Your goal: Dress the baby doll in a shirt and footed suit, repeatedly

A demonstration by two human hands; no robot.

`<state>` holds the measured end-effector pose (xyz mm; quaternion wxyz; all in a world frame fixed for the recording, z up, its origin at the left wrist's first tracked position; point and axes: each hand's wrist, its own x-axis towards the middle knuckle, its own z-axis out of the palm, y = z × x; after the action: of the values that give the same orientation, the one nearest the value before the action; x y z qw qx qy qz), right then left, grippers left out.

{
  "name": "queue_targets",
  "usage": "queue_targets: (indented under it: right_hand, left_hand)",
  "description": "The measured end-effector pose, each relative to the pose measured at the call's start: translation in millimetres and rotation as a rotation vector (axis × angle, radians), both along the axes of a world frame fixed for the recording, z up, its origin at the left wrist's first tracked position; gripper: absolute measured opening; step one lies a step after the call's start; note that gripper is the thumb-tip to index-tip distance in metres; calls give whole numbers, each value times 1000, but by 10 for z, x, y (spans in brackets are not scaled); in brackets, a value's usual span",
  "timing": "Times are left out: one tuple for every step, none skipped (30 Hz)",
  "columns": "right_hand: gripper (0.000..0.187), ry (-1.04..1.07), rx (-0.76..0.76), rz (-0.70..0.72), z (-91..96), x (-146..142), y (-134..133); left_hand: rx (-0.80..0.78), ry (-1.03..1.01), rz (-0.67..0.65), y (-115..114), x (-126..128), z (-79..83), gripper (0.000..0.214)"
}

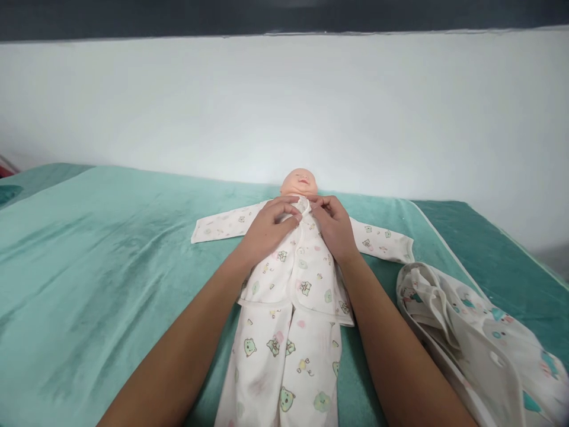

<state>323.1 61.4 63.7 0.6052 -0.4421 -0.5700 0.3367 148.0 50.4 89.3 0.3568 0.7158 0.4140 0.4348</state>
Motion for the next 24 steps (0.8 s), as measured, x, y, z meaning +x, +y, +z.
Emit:
queue_targets:
  right_hand:
    - [14,-7,5,-12,8,0,-8]
    - [15,-22,16,-23,16,1,-14]
    - [17,-43,31,-32,23,4,-20]
    - [19,-66,48,-35,29,7,-24]
    - [23,-85,63,-30,34,10,-28]
    - [26,-96,77,-21,40,13,-31]
    - [28,-102,88,-8,45,15,-34]
    - [30,-105,94,6,51,16,-38]
    - [31,-107,97,21,58,17,-42]
    - [31,-110,99,37,65,17,-46]
    - [32,-114,100,55,73,17,-50]
    - [32,-120,99,74,80,16,-55]
    - [32,-128,97,92,88,16,-60]
    - [32,-138,92,109,96,16,-64]
    - [31,-149,85,121,104,17,-69]
    - [31,-159,75,130,112,18,-73]
    - [31,-168,65,136,118,19,-78]
    - [31,-173,56,141,124,20,-82]
    - [31,-176,49,146,129,22,-86]
    - [32,-180,44,154,133,23,-89]
    - [32,-184,42,161,136,24,-92]
    - [32,-189,41,164,138,24,-95]
    - [32,-195,41,163,141,23,-97]
    - [32,-200,42,158,142,21,-99]
  left_hand:
    - [-18,-2,-5,-3,-7,0,9]
    - [-32,-3,-12,-4,-13,-1,10]
    - [-42,-3,-20,-3,-20,-2,9]
    - [-48,-4,-26,1,-25,-3,9]
    - [-52,-5,-31,6,-30,-5,8]
    - [-56,-9,-36,12,-34,-7,7]
    - [-62,-15,-42,19,-37,-10,6]
    - [-67,-23,-49,26,-41,-14,6]
    - [-72,-33,-55,33,-44,-17,6]
    - [-77,-43,-62,39,-48,-20,6]
    - [-82,-53,-70,43,-51,-23,7]
    - [-85,-60,-78,47,-54,-24,8]
    - [-88,-66,-86,49,-57,-23,9]
    - [-89,-70,-92,50,-58,-22,10]
    - [-91,-73,-97,50,-59,-20,11]
    - [-92,-73,-98,50,-59,-18,11]
    - [-92,-71,-97,50,-58,-17,11]
    - [-92,-70,-92,50,-57,-17,11]
    - [-91,-71,-87,51,-57,-19,11]
    - [-89,-72,-82,53,-57,-23,11]
    - [-84,-73,-80,55,-59,-27,11]
    - [-76,-73,-80,58,-63,-32,11]
    - [-69,-71,-83,60,-67,-36,10]
    - [-62,-66,-88,62,-72,-38,10]
